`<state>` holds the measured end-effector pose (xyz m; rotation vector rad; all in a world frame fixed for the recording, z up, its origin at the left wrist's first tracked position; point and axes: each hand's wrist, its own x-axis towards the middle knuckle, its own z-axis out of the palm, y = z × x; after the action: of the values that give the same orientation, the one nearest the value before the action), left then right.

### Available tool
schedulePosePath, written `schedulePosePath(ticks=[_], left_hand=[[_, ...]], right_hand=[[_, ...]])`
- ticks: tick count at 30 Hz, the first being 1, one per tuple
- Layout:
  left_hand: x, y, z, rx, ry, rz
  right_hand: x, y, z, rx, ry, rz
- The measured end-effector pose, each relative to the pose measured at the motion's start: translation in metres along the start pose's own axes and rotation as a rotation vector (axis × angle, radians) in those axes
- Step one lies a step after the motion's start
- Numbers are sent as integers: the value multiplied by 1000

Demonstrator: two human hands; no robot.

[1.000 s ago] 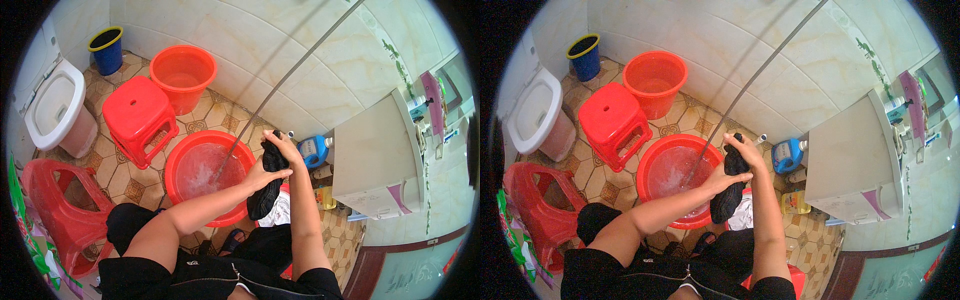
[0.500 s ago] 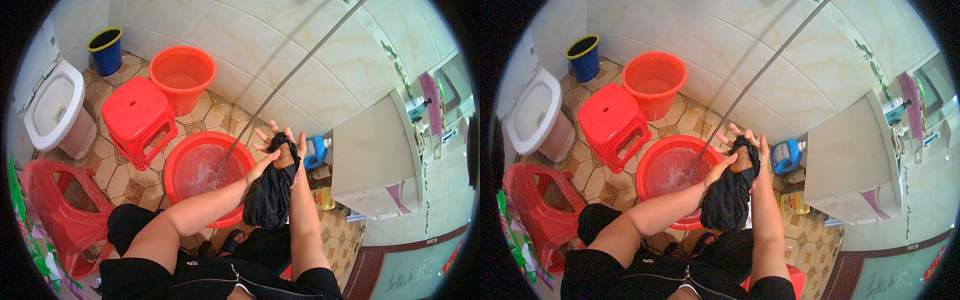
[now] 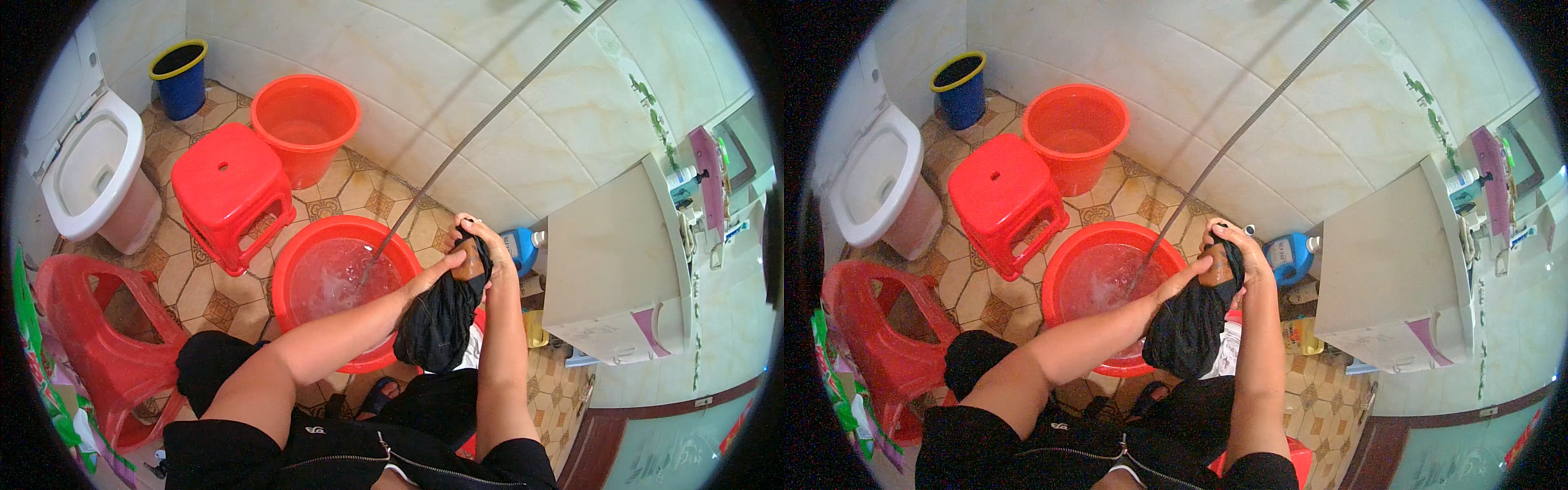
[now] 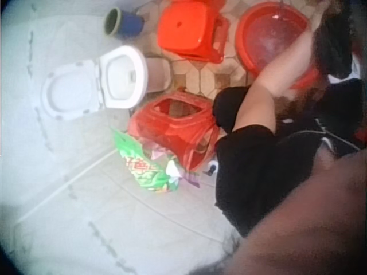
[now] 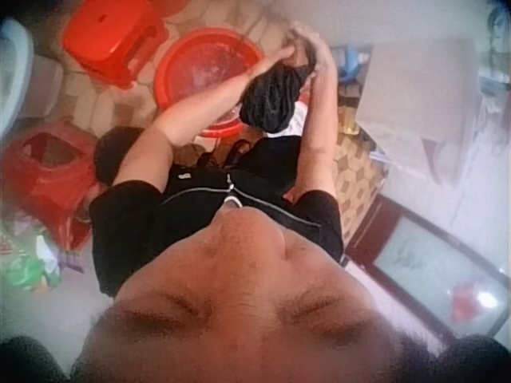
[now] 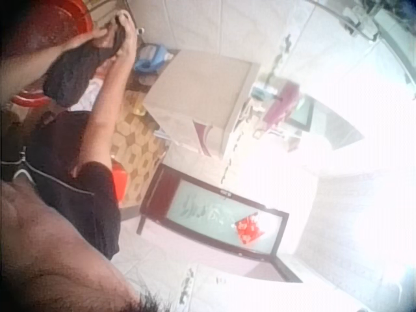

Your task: The person scrubs clothes in a red basin of water by hand, rinses them under a stream of water from a hose, wrings the items dry, and places them into a smaller red basin. They handle a checkered cloth, a white t-shirt, and a black garment.

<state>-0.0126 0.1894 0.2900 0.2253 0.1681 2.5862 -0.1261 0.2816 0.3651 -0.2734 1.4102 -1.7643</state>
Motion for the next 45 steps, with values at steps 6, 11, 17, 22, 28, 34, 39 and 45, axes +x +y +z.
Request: schedulePosePath(ticks=[6,11,17,22,28,34,39,45], left_hand=[[5,-2,7,638,161,253],[10,-5,10,759,141,325],[10,-18,9,1024,139,539],[10,-30,-2,1094,253,624],[3,-31,-1,1129,338,565],[7,-36,-8,1099,344,630],[8,-40,-12,1137,388,649],[8,-38,-19,1139,387,530]], right_hand=[[-3,-8,0,-229,-47,31],[-9,-15,1,-273,0,67],[-11,-21,10,-518,-26,67],[-6,-10,13,-645,10,107],[3,3,4,-759,6,109],[4,6,11,-715,7,142],[6,9,10,-725,-13,126],[6,12,13,-672,11,136]])
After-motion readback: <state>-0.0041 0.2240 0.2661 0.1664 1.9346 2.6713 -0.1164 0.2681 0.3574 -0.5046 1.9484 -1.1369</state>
